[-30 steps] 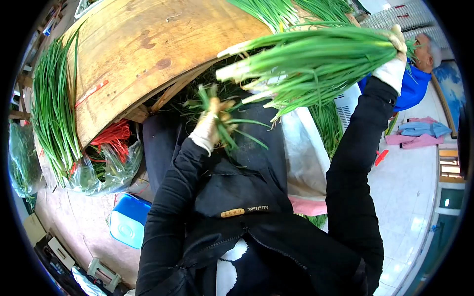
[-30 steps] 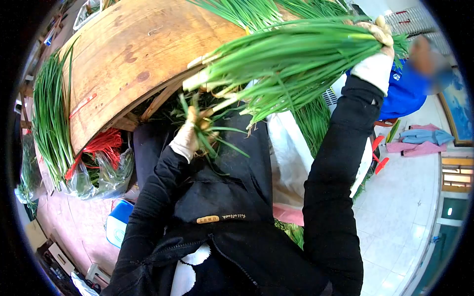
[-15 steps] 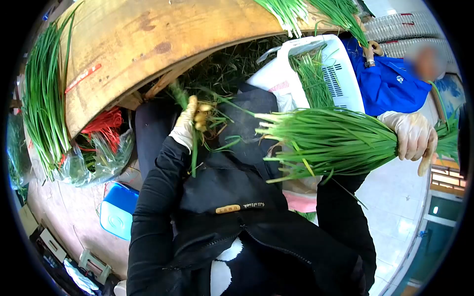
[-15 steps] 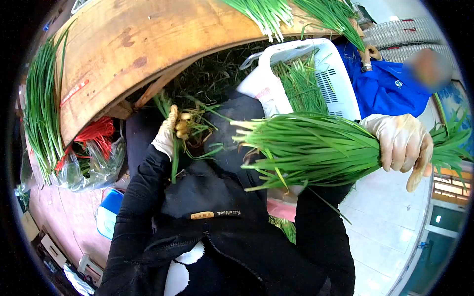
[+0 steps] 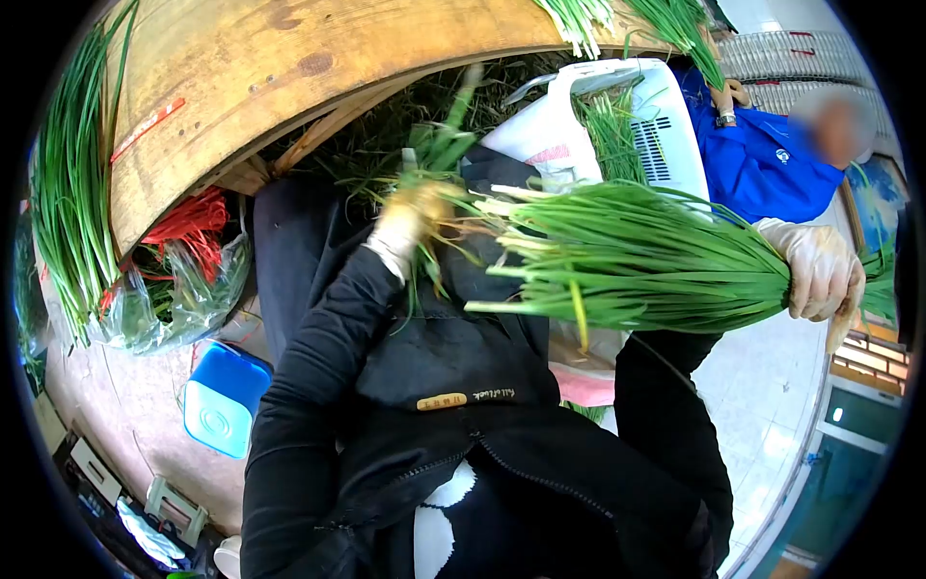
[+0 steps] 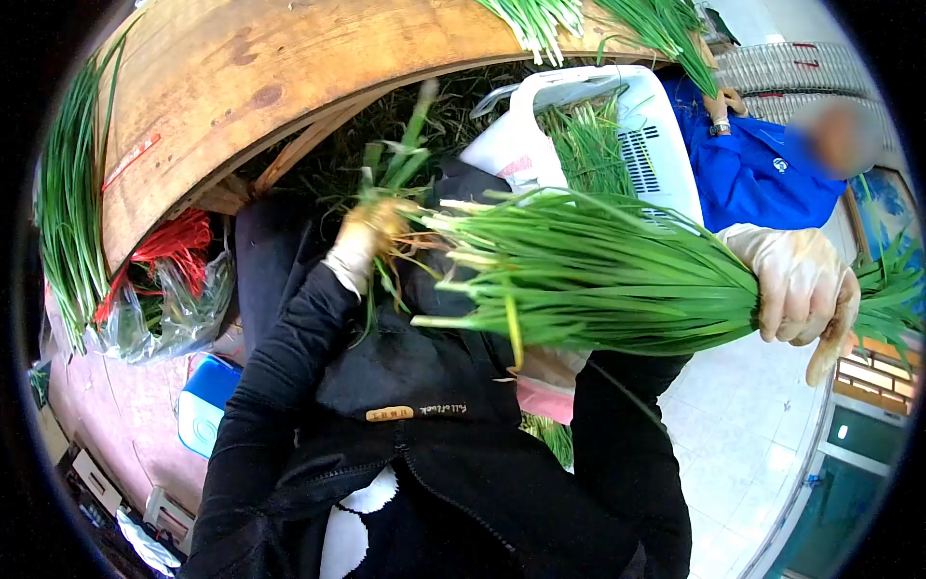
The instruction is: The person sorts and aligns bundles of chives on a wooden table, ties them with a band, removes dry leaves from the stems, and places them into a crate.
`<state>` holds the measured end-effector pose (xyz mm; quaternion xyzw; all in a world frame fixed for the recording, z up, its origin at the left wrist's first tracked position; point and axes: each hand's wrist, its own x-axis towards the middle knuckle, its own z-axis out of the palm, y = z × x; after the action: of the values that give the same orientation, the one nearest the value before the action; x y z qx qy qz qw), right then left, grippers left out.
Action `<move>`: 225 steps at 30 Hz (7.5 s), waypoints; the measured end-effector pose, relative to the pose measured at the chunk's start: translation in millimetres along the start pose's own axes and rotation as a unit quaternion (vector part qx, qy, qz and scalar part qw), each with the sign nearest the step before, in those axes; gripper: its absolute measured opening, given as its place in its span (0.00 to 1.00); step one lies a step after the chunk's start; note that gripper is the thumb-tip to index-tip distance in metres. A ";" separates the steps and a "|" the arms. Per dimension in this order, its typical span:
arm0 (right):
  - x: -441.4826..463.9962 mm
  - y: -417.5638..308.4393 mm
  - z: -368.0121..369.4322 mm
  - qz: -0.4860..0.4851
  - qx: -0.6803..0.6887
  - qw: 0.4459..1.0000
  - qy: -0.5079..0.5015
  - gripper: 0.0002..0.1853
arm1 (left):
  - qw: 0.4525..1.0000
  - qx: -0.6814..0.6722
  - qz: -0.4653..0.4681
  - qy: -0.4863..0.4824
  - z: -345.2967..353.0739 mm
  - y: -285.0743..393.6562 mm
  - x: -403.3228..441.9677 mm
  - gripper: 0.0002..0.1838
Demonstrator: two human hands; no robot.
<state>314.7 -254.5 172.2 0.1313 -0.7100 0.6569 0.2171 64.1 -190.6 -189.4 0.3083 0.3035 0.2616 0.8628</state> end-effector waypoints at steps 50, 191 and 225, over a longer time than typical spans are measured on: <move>-20.3 40.4 -23.6 -0.161 0.001 0.980 0.113 0.15 | 0.908 0.077 -0.187 -0.367 9.9 31.5 -11.8 0.25; 14.0 233.3 -33.3 -0.144 -0.488 0.587 0.630 0.05 | 0.843 -0.333 0.377 -0.193 -81.6 244.3 -111.0 0.01; 27.5 285.0 30.4 0.143 -0.074 0.735 0.658 0.15 | 0.815 -0.333 0.410 -0.238 -74.6 242.9 -115.4 0.06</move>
<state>152.2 -252.6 -65.5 -0.4533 -0.4467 0.5479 0.5429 -129.5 -72.9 -26.5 0.1511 -0.1710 0.5950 0.7706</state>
